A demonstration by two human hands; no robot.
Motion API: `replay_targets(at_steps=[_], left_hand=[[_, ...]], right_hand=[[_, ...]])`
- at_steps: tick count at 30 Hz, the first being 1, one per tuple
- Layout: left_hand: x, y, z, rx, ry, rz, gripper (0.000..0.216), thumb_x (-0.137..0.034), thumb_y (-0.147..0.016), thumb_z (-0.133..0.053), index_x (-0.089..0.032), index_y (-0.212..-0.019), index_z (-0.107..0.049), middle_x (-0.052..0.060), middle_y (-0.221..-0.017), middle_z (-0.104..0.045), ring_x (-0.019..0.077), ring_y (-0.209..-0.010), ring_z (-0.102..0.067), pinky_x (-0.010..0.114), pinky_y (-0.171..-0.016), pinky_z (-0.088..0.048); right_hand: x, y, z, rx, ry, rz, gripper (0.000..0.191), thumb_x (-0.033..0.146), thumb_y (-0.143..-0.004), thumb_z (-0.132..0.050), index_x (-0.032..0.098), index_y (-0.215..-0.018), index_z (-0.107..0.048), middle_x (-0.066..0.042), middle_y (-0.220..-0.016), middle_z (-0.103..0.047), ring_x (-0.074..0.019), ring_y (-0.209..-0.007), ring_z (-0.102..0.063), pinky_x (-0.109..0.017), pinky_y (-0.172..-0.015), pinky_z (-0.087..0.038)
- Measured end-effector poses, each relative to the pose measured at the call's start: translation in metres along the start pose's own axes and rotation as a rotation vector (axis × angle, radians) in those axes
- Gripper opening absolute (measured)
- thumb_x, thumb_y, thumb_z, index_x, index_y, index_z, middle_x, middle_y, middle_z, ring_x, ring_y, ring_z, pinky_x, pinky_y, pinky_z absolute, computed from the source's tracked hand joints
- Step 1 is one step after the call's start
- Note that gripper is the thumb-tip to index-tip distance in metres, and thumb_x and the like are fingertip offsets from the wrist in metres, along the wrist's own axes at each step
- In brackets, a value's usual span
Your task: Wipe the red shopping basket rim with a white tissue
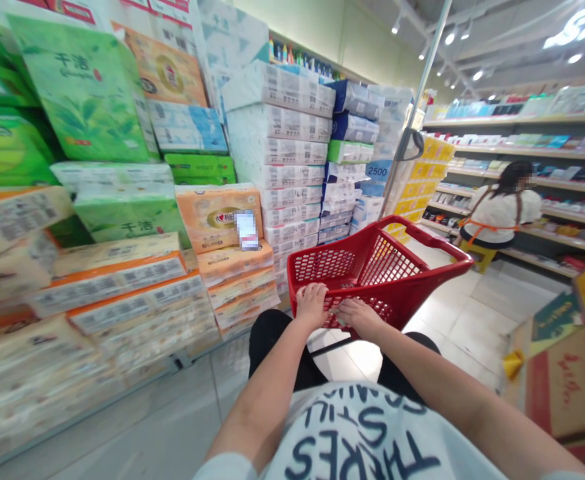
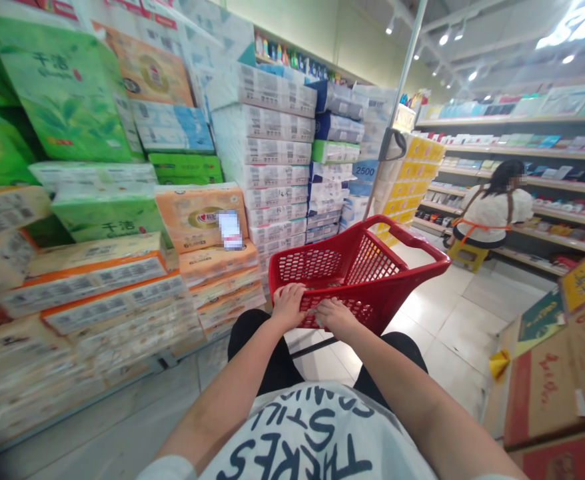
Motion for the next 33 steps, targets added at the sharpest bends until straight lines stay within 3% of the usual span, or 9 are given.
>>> replay_targets(at_steps=[4, 9, 14, 19, 25, 33], left_hand=[[0.000, 0.001, 0.001, 0.007, -0.009, 0.014, 0.048, -0.022, -0.073, -0.061, -0.027, -0.119, -0.047, 0.003, -0.137, -0.048, 0.0241, -0.129, -0.036, 0.047, -0.109, -0.022], [-0.001, 0.001, 0.002, 0.002, -0.003, 0.006, 0.049, -0.024, -0.073, -0.062, -0.026, -0.119, -0.047, 0.003, -0.137, -0.048, 0.0248, -0.129, -0.035, 0.048, -0.110, -0.021], [-0.001, 0.001, 0.001, 0.011, 0.002, 0.018, 0.049, -0.023, -0.073, -0.060, -0.027, -0.120, -0.047, 0.003, -0.138, -0.048, 0.0244, -0.130, -0.035, 0.048, -0.110, -0.021], [-0.002, 0.001, 0.002, -0.004, 0.004, 0.007, 0.050, -0.023, -0.071, -0.062, -0.027, -0.119, -0.047, 0.002, -0.136, -0.049, 0.0241, -0.128, -0.036, 0.047, -0.109, -0.022], [-0.002, 0.000, 0.002, 0.011, 0.002, 0.014, 0.049, -0.020, -0.072, -0.060, -0.027, -0.119, -0.047, 0.002, -0.137, -0.048, 0.0239, -0.129, -0.035, 0.048, -0.109, -0.021], [-0.003, 0.001, 0.003, 0.021, -0.002, 0.022, 0.051, -0.023, -0.072, -0.062, -0.028, -0.120, -0.047, 0.002, -0.138, -0.048, 0.0244, -0.130, -0.034, 0.048, -0.110, -0.020]], right_hand=[[0.001, -0.005, 0.015, -0.085, 0.013, 0.013, 0.033, 0.020, -0.094, -0.046, 0.018, -0.124, -0.060, -0.010, -0.119, -0.064, -0.0233, -0.109, -0.050, -0.039, -0.094, -0.040], [0.002, -0.002, 0.008, -0.055, 0.017, 0.017, 0.026, 0.019, -0.091, -0.052, 0.017, -0.112, -0.066, -0.010, -0.111, -0.066, -0.0240, -0.107, -0.050, -0.039, -0.094, -0.041], [0.000, -0.005, 0.017, -0.129, 0.040, -0.003, 0.026, 0.018, -0.093, -0.047, 0.018, -0.111, -0.066, -0.011, -0.109, -0.064, -0.0235, -0.109, -0.048, -0.040, -0.096, -0.040], [0.002, -0.005, 0.016, -0.054, 0.040, -0.014, 0.023, 0.019, -0.093, -0.050, 0.018, -0.107, -0.067, -0.010, -0.105, -0.064, -0.0227, -0.104, -0.048, -0.037, -0.091, -0.042], [0.003, -0.008, 0.023, -0.124, 0.081, -0.037, 0.026, 0.020, -0.095, -0.045, 0.020, -0.111, -0.066, -0.009, -0.106, -0.064, -0.0235, -0.107, -0.048, -0.040, -0.095, -0.036], [0.004, -0.005, 0.020, -0.082, 0.100, -0.072, 0.029, 0.021, -0.096, -0.043, 0.021, -0.116, -0.064, -0.009, -0.101, -0.066, -0.0226, -0.097, -0.050, -0.039, -0.089, -0.036]])
Point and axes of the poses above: each hand's wrist, its own y-axis away from the middle knuckle, its own z-axis out of the back of the hand, x = y × z, the point moved 7 cm from there along -y, towards the middle knuckle
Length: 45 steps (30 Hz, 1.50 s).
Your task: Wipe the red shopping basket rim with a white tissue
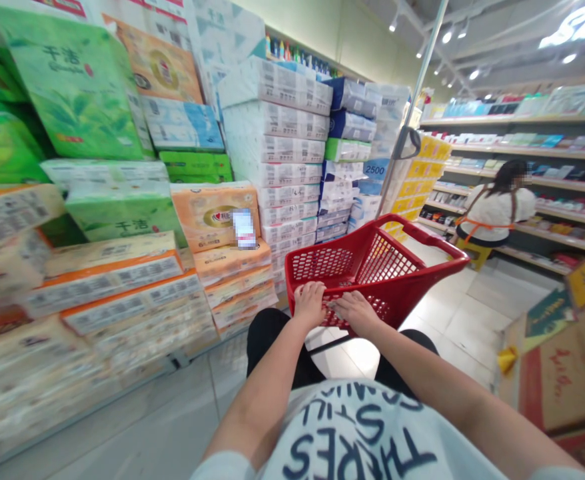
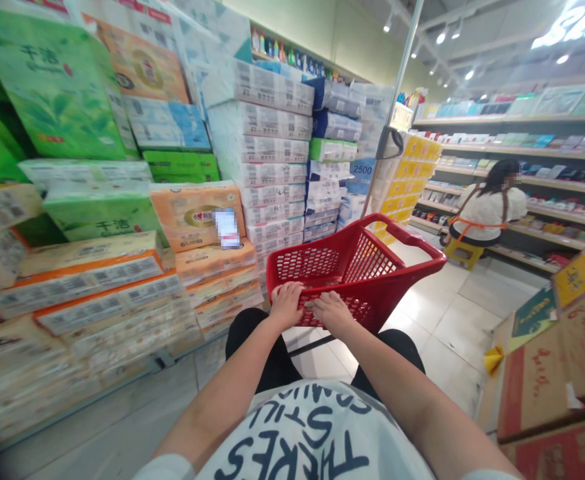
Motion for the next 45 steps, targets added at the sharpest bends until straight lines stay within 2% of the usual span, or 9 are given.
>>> replay_targets(at_steps=[3, 8, 14, 19, 25, 29, 34, 41, 45], left_hand=[[0.000, 0.000, 0.001, 0.012, -0.010, 0.012, 0.050, -0.022, -0.073, -0.062, -0.028, -0.120, -0.047, 0.002, -0.139, -0.047, 0.0244, -0.130, -0.034, 0.047, -0.110, -0.021], [0.000, 0.000, 0.000, 0.009, -0.001, 0.003, 0.052, -0.026, -0.072, -0.065, -0.028, -0.121, -0.047, 0.003, -0.138, -0.048, 0.0253, -0.130, -0.034, 0.048, -0.110, -0.021], [0.001, 0.000, -0.001, 0.007, 0.005, 0.008, 0.050, -0.023, -0.073, -0.062, -0.028, -0.120, -0.047, 0.002, -0.139, -0.047, 0.0240, -0.131, -0.034, 0.048, -0.110, -0.020], [0.001, 0.000, -0.001, -0.010, 0.006, -0.006, 0.050, -0.024, -0.072, -0.062, -0.027, -0.119, -0.046, 0.002, -0.137, -0.049, 0.0243, -0.129, -0.035, 0.048, -0.110, -0.021], [0.001, -0.001, -0.001, 0.003, -0.006, 0.000, 0.049, -0.021, -0.073, -0.060, -0.028, -0.119, -0.046, 0.002, -0.138, -0.048, 0.0238, -0.129, -0.035, 0.048, -0.110, -0.021], [0.001, -0.001, -0.001, 0.003, -0.015, -0.002, 0.052, -0.023, -0.072, -0.063, -0.026, -0.120, -0.046, 0.002, -0.138, -0.048, 0.0237, -0.129, -0.035, 0.047, -0.110, -0.021], [0.001, -0.001, -0.002, 0.017, -0.024, 0.005, 0.051, -0.026, -0.074, -0.064, -0.027, -0.122, -0.046, 0.003, -0.138, -0.047, 0.0246, -0.130, -0.034, 0.047, -0.110, -0.020], [0.001, -0.001, -0.002, 0.033, -0.029, 0.010, 0.052, -0.028, -0.074, -0.065, -0.027, -0.122, -0.046, 0.003, -0.139, -0.046, 0.0249, -0.131, -0.034, 0.047, -0.111, -0.018], [0.001, -0.001, -0.002, 0.031, -0.028, 0.004, 0.052, -0.028, -0.074, -0.065, -0.026, -0.122, -0.046, 0.003, -0.139, -0.047, 0.0253, -0.131, -0.034, 0.047, -0.111, -0.019]], right_hand=[[-0.001, 0.000, 0.000, -0.002, 0.011, 0.006, 0.028, 0.023, -0.096, -0.043, 0.021, -0.114, -0.064, -0.009, -0.105, -0.065, -0.0228, -0.098, -0.050, -0.038, -0.088, -0.037], [-0.007, 0.009, -0.013, 0.099, -0.007, -0.021, 0.027, 0.022, -0.093, -0.050, 0.021, -0.114, -0.065, -0.009, -0.102, -0.065, -0.0242, -0.098, -0.051, -0.038, -0.085, -0.040], [-0.003, -0.001, 0.003, 0.014, -0.015, -0.001, 0.030, 0.023, -0.096, -0.043, 0.020, -0.119, -0.062, -0.009, -0.108, -0.064, -0.0227, -0.099, -0.049, -0.036, -0.087, -0.041], [-0.004, 0.002, 0.002, 0.061, -0.024, -0.037, 0.026, 0.023, -0.094, -0.047, 0.020, -0.112, -0.066, -0.010, -0.100, -0.065, -0.0226, -0.095, -0.050, -0.035, -0.083, -0.043], [-0.018, 0.009, 0.017, -0.095, -0.005, -0.036, 0.026, 0.018, -0.094, -0.046, 0.019, -0.110, -0.067, -0.008, -0.109, -0.065, -0.0228, -0.102, -0.050, -0.036, -0.090, -0.041], [-0.026, 0.019, 0.013, -0.129, -0.015, -0.029, 0.024, 0.017, -0.093, -0.050, 0.022, -0.108, -0.068, -0.006, -0.104, -0.067, -0.0217, -0.103, -0.052, -0.035, -0.092, -0.040], [-0.043, 0.031, 0.017, -0.169, -0.015, -0.129, 0.023, 0.018, -0.094, -0.048, 0.021, -0.104, -0.069, -0.006, -0.106, -0.067, -0.0211, -0.105, -0.053, -0.036, -0.093, -0.038], [-0.050, 0.046, 0.008, -0.074, -0.036, -0.212, 0.026, 0.015, -0.092, -0.049, 0.023, -0.106, -0.069, -0.005, -0.105, -0.068, -0.0226, -0.105, -0.053, -0.036, -0.093, -0.037], [-0.056, 0.044, 0.013, -0.101, -0.041, -0.248, 0.026, 0.013, -0.092, -0.048, 0.021, -0.105, -0.069, -0.006, -0.112, -0.066, -0.0220, -0.105, -0.053, -0.036, -0.092, -0.038]])
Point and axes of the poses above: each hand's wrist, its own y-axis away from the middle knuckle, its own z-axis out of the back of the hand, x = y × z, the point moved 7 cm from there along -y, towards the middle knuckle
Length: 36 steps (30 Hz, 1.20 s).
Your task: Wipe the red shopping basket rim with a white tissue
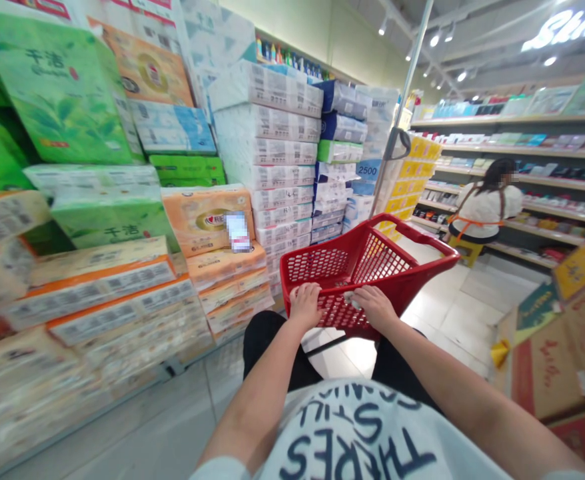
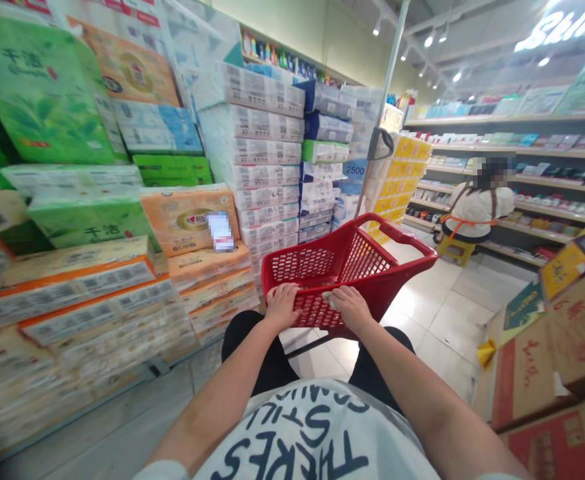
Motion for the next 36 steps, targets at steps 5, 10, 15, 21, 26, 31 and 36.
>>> replay_targets(at_steps=[5, 10, 15, 21, 26, 31, 36], left_hand=[[0.000, 0.000, 0.000, -0.008, 0.004, 0.003, 0.053, -0.027, -0.074, -0.065, -0.026, -0.123, -0.046, 0.004, -0.139, -0.047, 0.0250, -0.131, -0.034, 0.047, -0.111, -0.019], [0.001, 0.000, -0.001, -0.002, 0.008, 0.000, 0.053, -0.026, -0.073, -0.065, -0.026, -0.123, -0.046, 0.003, -0.139, -0.047, 0.0248, -0.131, -0.034, 0.047, -0.111, -0.018], [0.000, 0.000, 0.000, -0.028, 0.006, -0.007, 0.051, -0.025, -0.073, -0.064, -0.026, -0.121, -0.046, 0.003, -0.139, -0.047, 0.0248, -0.130, -0.034, 0.048, -0.111, -0.018], [0.000, 0.001, 0.000, -0.037, 0.010, -0.022, 0.051, -0.023, -0.073, -0.062, -0.026, -0.121, -0.047, 0.003, -0.138, -0.047, 0.0244, -0.130, -0.035, 0.048, -0.110, -0.020], [0.000, 0.001, -0.001, -0.024, 0.006, -0.010, 0.051, -0.022, -0.072, -0.060, -0.026, -0.121, -0.047, 0.003, -0.140, -0.047, 0.0243, -0.131, -0.033, 0.047, -0.110, -0.018], [0.000, -0.001, 0.000, -0.016, 0.001, -0.009, 0.050, -0.023, -0.072, -0.060, -0.027, -0.121, -0.047, 0.003, -0.139, -0.047, 0.0236, -0.131, -0.034, 0.046, -0.110, -0.019], [-0.001, -0.001, -0.001, -0.005, -0.009, -0.001, 0.052, -0.026, -0.073, -0.063, -0.027, -0.122, -0.046, 0.003, -0.139, -0.047, 0.0242, -0.131, -0.034, 0.047, -0.110, -0.020]], right_hand=[[-0.003, 0.002, -0.004, 0.006, 0.014, -0.014, 0.028, 0.011, -0.090, -0.048, 0.021, -0.108, -0.067, -0.007, -0.114, -0.065, -0.0221, -0.106, -0.052, -0.035, -0.091, -0.038], [-0.008, 0.006, -0.007, -0.040, -0.015, -0.064, 0.028, 0.011, -0.088, -0.051, 0.021, -0.107, -0.069, -0.007, -0.113, -0.064, -0.0227, -0.107, -0.052, -0.036, -0.093, -0.039], [-0.011, 0.002, -0.001, -0.064, -0.053, -0.078, 0.029, 0.011, -0.088, -0.050, 0.022, -0.106, -0.069, -0.007, -0.112, -0.065, -0.0216, -0.102, -0.054, -0.036, -0.090, -0.042], [0.007, -0.016, 0.013, -0.159, -0.093, -0.026, 0.032, 0.011, -0.089, -0.048, 0.023, -0.112, -0.067, -0.006, -0.112, -0.065, -0.0218, -0.106, -0.052, -0.035, -0.093, -0.042], [0.010, -0.033, 0.010, -0.086, -0.076, -0.042, 0.052, 0.004, -0.084, -0.044, 0.022, -0.132, -0.054, -0.006, -0.128, -0.059, -0.0227, -0.114, -0.049, -0.037, -0.098, -0.039], [-0.014, -0.024, 0.007, 0.028, -0.031, -0.080, 0.064, 0.001, -0.078, -0.043, 0.022, -0.138, -0.048, -0.007, -0.132, -0.057, -0.0228, -0.117, -0.048, -0.037, -0.099, -0.036], [-0.056, -0.016, 0.018, 0.049, 0.044, -0.254, 0.060, 0.003, -0.080, -0.041, 0.022, -0.136, -0.051, -0.008, -0.128, -0.059, -0.0236, -0.111, -0.052, -0.038, -0.097, -0.035]])
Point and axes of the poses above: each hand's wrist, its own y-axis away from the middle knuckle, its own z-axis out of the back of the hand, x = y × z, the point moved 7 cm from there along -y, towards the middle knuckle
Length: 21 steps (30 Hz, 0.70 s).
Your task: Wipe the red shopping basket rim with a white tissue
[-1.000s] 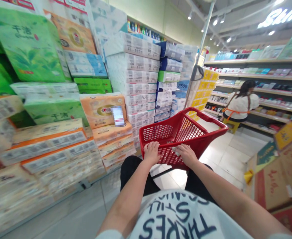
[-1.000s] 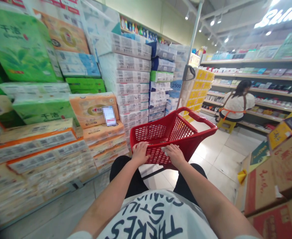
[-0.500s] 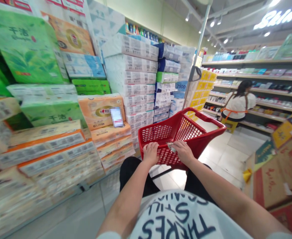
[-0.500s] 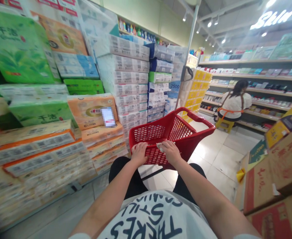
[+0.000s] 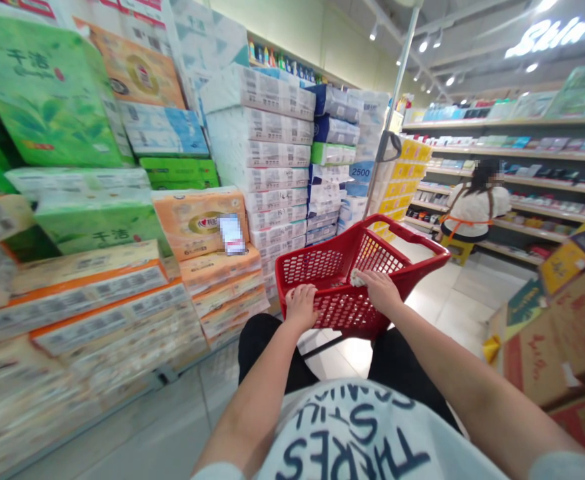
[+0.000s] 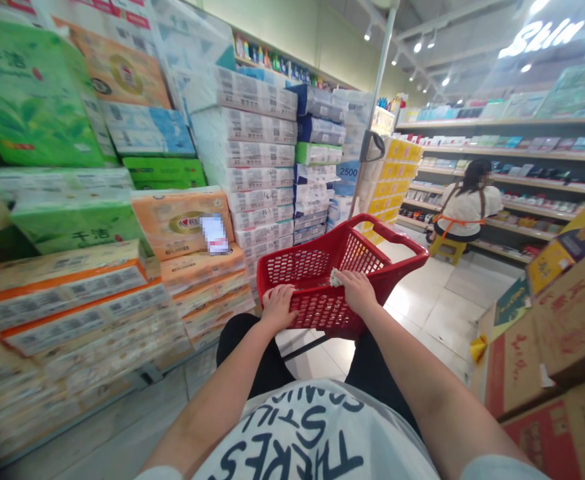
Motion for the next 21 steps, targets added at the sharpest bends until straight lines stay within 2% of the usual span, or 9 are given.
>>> replay_targets(at_steps=[4, 9, 15, 21], left_hand=[[0.004, -0.004, 0.000, 0.032, -0.030, -0.020, 0.057, -0.025, -0.073, -0.063, -0.027, -0.126, -0.044, 0.004, -0.141, -0.044, 0.0241, -0.132, -0.032, 0.046, -0.111, -0.020], [0.019, -0.019, -0.002, 0.096, -0.097, -0.064, 0.062, -0.026, -0.074, -0.062, -0.028, -0.132, -0.040, 0.003, -0.144, -0.041, 0.0235, -0.135, -0.030, 0.045, -0.112, -0.020], [0.040, -0.026, -0.006, 0.101, -0.222, 0.110, 0.079, -0.028, -0.075, -0.062, -0.023, -0.146, -0.027, 0.009, -0.157, -0.018, 0.0325, -0.145, -0.006, 0.052, -0.116, -0.007], [0.050, -0.024, 0.001, 0.133, -0.277, 0.240, 0.078, -0.016, -0.079, -0.048, -0.023, -0.150, -0.019, 0.008, -0.158, -0.018, 0.0317, -0.145, -0.009, 0.051, -0.116, -0.005]], right_hand=[[-0.015, 0.000, -0.001, -0.003, 0.004, -0.059, 0.058, 0.003, -0.081, -0.041, 0.020, -0.135, -0.051, -0.009, -0.126, -0.060, -0.0234, -0.109, -0.052, -0.037, -0.096, -0.034], [-0.010, -0.009, -0.006, 0.025, -0.055, -0.076, 0.058, 0.001, -0.079, -0.041, 0.019, -0.133, -0.053, -0.009, -0.126, -0.060, -0.0230, -0.110, -0.052, -0.036, -0.096, -0.034], [0.004, -0.019, -0.006, 0.053, -0.128, -0.076, 0.059, 0.000, -0.077, -0.042, 0.019, -0.132, -0.055, -0.008, -0.124, -0.061, -0.0221, -0.110, -0.053, -0.035, -0.095, -0.035], [0.029, -0.020, -0.004, 0.071, -0.089, -0.073, 0.058, 0.003, -0.080, -0.041, 0.018, -0.135, -0.051, -0.010, -0.123, -0.061, -0.0235, -0.107, -0.053, -0.036, -0.094, -0.034]])
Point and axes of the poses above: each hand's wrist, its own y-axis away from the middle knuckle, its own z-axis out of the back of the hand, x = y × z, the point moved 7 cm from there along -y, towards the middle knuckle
